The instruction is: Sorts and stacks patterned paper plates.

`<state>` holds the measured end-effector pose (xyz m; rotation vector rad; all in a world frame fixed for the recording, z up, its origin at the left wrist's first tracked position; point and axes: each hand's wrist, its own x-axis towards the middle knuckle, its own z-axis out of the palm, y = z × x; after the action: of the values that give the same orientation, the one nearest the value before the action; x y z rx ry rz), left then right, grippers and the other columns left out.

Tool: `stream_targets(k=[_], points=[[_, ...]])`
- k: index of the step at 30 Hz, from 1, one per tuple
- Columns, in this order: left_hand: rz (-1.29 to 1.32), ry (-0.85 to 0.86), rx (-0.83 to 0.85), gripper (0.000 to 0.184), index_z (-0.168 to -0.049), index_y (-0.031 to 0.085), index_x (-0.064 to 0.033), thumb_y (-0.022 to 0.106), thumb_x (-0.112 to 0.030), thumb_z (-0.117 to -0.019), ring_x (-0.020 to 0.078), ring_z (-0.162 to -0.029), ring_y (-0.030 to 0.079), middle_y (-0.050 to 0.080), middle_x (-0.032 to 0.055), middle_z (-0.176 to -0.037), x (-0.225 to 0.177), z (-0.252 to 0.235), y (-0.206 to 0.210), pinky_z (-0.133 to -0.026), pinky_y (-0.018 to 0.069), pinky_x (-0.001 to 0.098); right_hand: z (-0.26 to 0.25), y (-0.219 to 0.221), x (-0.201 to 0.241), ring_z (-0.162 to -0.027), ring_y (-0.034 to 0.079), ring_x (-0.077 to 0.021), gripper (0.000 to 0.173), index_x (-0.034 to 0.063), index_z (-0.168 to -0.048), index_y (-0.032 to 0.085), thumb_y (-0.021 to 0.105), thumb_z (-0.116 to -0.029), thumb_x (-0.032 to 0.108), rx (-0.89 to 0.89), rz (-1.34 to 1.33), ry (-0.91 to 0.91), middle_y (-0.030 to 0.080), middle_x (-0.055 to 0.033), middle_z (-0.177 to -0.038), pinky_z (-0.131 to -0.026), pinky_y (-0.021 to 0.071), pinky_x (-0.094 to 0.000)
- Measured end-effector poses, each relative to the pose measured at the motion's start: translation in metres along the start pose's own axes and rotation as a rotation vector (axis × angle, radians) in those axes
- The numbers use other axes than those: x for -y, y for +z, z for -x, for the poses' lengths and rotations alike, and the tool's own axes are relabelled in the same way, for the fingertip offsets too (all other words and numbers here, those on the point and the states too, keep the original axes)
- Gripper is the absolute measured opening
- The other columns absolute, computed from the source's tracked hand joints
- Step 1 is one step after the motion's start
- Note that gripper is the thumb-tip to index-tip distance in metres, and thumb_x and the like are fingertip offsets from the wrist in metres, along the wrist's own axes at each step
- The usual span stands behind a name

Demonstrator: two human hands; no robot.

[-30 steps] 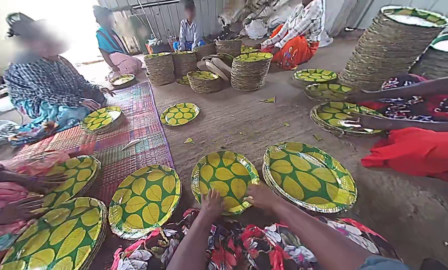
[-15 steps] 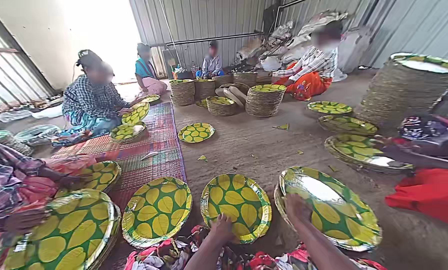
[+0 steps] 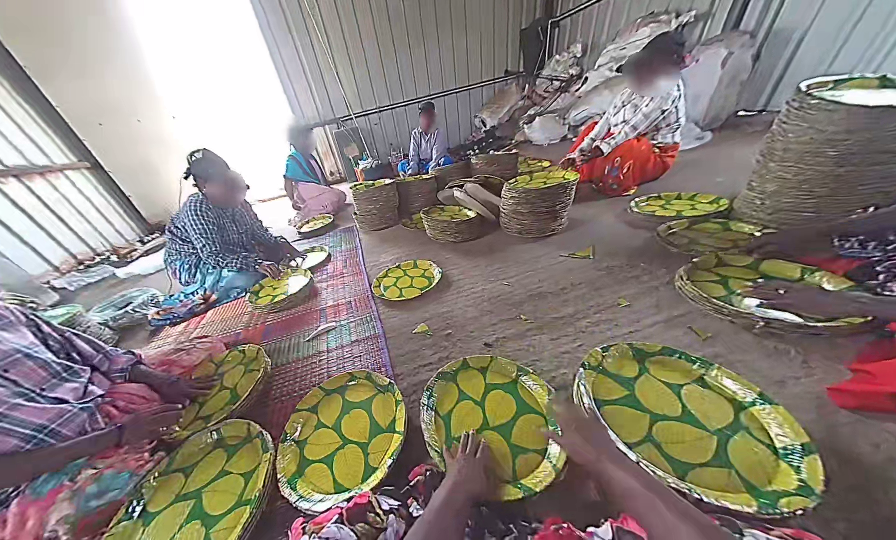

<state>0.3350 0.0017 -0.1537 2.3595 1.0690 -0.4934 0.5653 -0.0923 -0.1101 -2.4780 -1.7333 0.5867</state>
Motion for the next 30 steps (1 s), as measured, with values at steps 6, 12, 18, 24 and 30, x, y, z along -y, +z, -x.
stream_targets(k=[6, 12, 18, 24, 30], points=[[-0.011, 0.017, 0.011, 0.080, -0.166, 0.021, -0.0184, 0.063, -0.040, -0.1011, 0.0317, -0.161, 0.003, 0.005, 0.0072, -0.175, -0.001, -0.012, -0.001, -0.120, 0.0093, 0.0743, -0.007, -0.016, -0.020, -0.135, 0.054, -0.0430, 0.036, -0.0089, -0.132, 0.059, 0.055, -0.1013, 0.010, 0.046, 0.007, 0.603, 0.053, -0.0301, -0.144, -0.104, 0.0475, -0.0575], [0.067, 0.023, -0.051, 0.082, -0.164, 0.025, -0.0151, 0.068, -0.038, -0.0986, 0.0319, -0.161, 0.008, 0.010, 0.0116, -0.174, 0.000, -0.009, -0.010, -0.122, 0.0104, 0.0704, 0.000, -0.025, -0.022, -0.139, 0.049, -0.0458, 0.039, -0.0055, -0.139, 0.057, 0.048, -0.1084, 0.017, -0.164, 0.005, 0.449, 0.055, -0.0301, -0.144, -0.116, 0.0322, -0.0652], [0.170, 0.096, -1.045, 0.065, -0.156, 0.036, 0.0066, 0.049, -0.029, -0.1035, 0.0467, -0.154, 0.026, 0.030, 0.0320, -0.163, -0.002, -0.012, -0.026, -0.124, 0.0156, 0.0636, 0.015, -0.009, 0.013, -0.119, 0.065, -0.0460, 0.026, -0.0064, -0.120, 0.068, 0.050, -0.1052, 0.004, -0.293, 0.114, -0.232, 0.066, -0.0282, -0.126, -0.095, 0.0538, -0.0602], [0.006, -0.025, -0.132, 0.067, -0.164, 0.024, -0.0082, 0.047, -0.038, -0.1086, 0.0353, -0.160, 0.008, 0.011, 0.0179, -0.173, 0.009, -0.003, -0.012, -0.126, 0.0094, 0.0624, -0.001, 0.021, 0.025, -0.138, 0.052, -0.0426, 0.037, 0.0027, -0.135, 0.065, 0.059, -0.0981, 0.000, 0.265, 0.129, -0.234, 0.055, -0.0209, -0.149, -0.110, 0.0390, -0.0673], [-0.047, -0.057, 0.023, 0.076, -0.166, 0.011, -0.0079, 0.049, -0.040, -0.1081, 0.0347, -0.161, -0.003, -0.001, 0.0174, -0.173, 0.000, -0.001, -0.009, -0.125, 0.0034, 0.0659, 0.000, -0.012, -0.003, -0.149, 0.033, -0.0485, 0.065, -0.0115, -0.153, 0.034, 0.062, -0.1012, 0.015, -0.104, -0.053, 0.448, 0.035, -0.0345, -0.158, -0.114, 0.0279, -0.0721]])
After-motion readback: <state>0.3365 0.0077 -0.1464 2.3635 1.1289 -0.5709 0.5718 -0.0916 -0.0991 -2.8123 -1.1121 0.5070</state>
